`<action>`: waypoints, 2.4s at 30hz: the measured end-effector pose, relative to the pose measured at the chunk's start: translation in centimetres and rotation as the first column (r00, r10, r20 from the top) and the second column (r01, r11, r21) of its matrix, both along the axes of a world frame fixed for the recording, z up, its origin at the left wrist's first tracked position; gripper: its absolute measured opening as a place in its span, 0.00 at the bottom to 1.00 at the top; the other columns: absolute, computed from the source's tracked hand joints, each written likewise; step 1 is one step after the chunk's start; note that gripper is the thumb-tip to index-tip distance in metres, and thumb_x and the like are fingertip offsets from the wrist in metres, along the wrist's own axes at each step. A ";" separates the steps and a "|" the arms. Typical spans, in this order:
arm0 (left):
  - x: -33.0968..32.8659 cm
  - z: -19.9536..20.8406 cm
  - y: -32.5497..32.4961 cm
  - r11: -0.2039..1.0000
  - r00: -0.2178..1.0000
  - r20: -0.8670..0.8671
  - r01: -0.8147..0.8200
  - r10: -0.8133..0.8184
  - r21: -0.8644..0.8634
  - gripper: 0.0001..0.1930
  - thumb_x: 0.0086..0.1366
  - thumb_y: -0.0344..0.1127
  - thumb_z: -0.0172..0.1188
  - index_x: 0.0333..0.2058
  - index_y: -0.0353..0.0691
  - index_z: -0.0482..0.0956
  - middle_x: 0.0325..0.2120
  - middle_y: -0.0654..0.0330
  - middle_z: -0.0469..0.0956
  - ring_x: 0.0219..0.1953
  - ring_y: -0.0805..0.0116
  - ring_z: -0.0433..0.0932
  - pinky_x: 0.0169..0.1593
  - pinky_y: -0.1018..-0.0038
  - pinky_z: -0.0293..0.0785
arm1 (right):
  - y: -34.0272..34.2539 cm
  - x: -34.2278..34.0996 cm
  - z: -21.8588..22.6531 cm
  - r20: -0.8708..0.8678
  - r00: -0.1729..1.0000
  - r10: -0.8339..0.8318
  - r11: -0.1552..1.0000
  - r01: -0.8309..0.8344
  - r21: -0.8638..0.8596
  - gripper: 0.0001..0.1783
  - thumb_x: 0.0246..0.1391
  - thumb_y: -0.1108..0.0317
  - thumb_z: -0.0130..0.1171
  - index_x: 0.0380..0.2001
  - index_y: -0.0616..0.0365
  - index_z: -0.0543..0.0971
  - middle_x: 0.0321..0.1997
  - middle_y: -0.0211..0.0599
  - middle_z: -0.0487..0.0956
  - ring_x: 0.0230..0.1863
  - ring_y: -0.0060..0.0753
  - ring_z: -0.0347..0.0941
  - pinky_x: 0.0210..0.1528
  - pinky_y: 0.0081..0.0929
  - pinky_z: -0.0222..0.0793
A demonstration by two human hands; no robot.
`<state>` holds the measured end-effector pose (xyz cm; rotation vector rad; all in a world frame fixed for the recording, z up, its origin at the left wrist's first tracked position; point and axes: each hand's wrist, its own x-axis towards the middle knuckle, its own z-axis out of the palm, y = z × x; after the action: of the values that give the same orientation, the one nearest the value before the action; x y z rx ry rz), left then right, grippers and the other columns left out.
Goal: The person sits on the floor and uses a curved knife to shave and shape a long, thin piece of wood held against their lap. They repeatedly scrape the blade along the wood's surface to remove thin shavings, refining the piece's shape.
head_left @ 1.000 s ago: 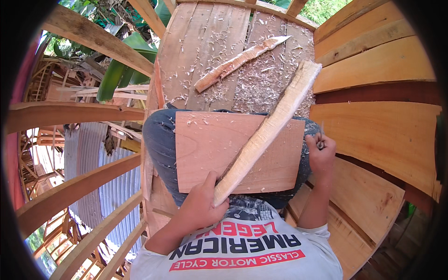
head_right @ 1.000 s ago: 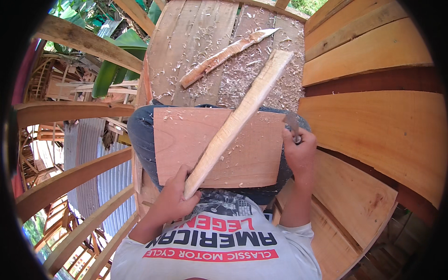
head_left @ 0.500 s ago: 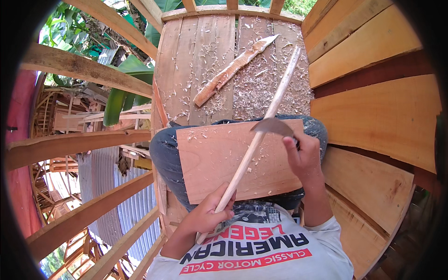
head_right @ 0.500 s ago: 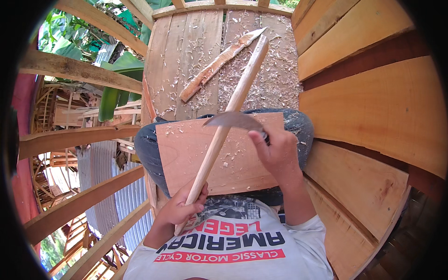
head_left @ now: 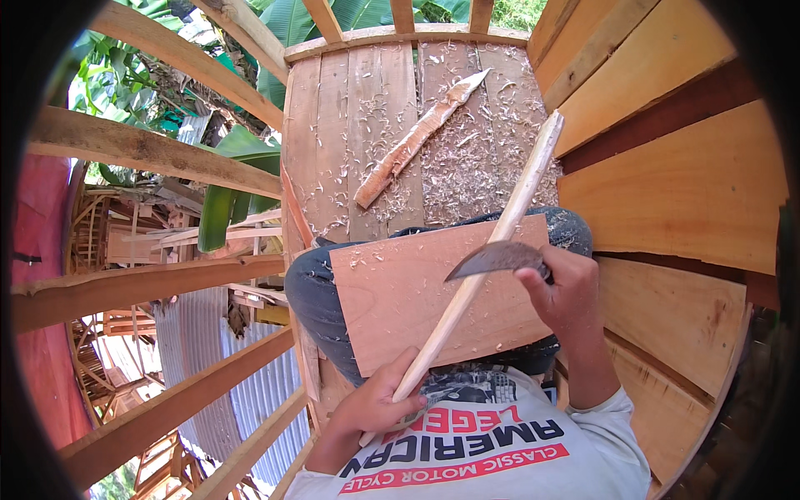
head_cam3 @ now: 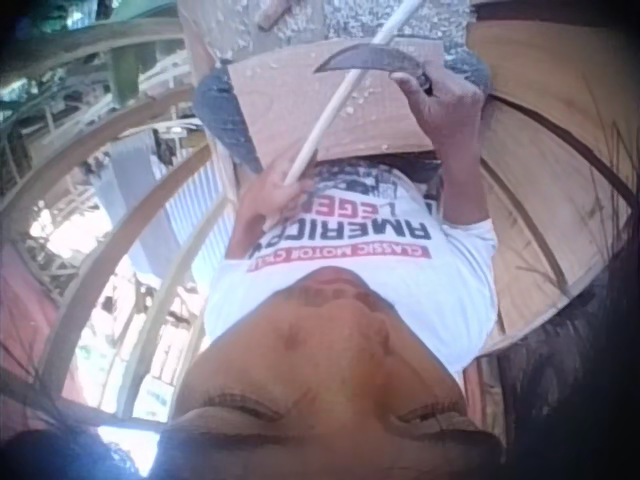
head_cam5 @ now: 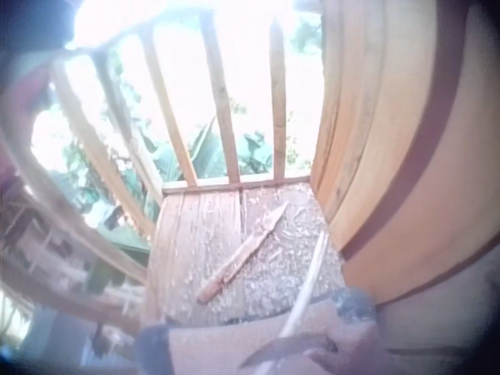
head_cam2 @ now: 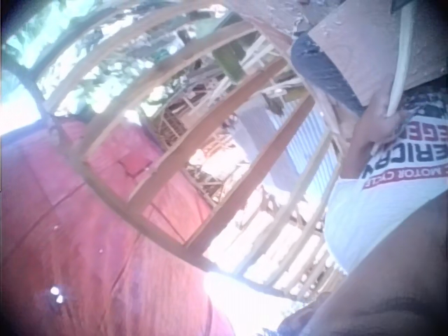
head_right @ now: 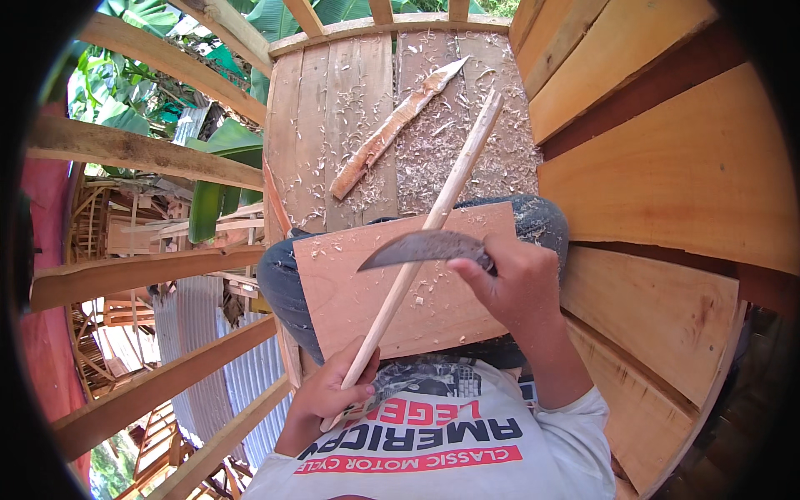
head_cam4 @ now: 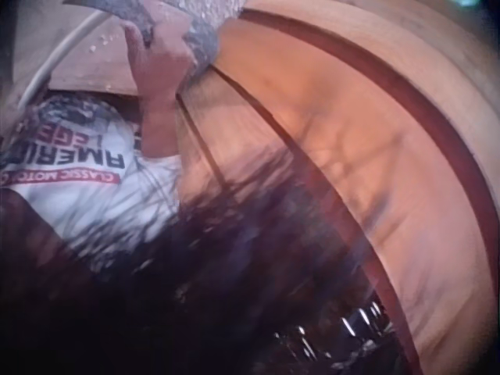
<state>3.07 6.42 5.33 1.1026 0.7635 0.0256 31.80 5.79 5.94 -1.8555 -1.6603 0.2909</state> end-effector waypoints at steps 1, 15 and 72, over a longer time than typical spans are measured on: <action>-0.3 -0.5 -0.3 1.000 1.000 0.004 -0.009 0.009 0.025 0.22 0.50 0.31 0.59 0.44 0.36 0.64 0.30 0.63 0.64 0.30 0.75 0.64 0.34 0.78 0.63 | -0.3 -0.5 0.3 0.011 0.998 0.064 0.998 -0.064 -0.001 0.30 0.50 0.43 0.60 0.13 0.60 0.68 0.12 0.44 0.68 0.14 0.47 0.67 0.17 0.34 0.60; -1.1 2.6 0.2 0.938 0.950 -0.309 0.074 0.037 0.339 0.24 0.50 0.30 0.59 0.46 0.34 0.65 0.26 0.41 0.75 0.30 0.48 0.79 0.34 0.65 0.71 | 1.7 2.3 1.9 0.071 0.962 -0.265 0.961 0.269 -0.058 0.29 0.48 0.41 0.60 0.12 0.56 0.70 0.10 0.42 0.69 0.15 0.47 0.70 0.17 0.36 0.63; -0.3 1.2 1.2 0.880 0.929 -0.336 0.026 0.153 0.474 0.26 0.47 0.31 0.58 0.47 0.33 0.65 0.23 0.43 0.75 0.29 0.45 0.79 0.33 0.66 0.72 | 4.2 3.6 -2.6 0.073 0.990 -0.118 0.993 0.117 0.023 0.25 0.57 0.48 0.54 0.17 0.58 0.69 0.13 0.45 0.68 0.17 0.51 0.69 0.19 0.37 0.63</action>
<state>2.78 7.67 6.52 1.5735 1.1710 0.0676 35.35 9.98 3.30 -1.9622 -1.5886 0.1579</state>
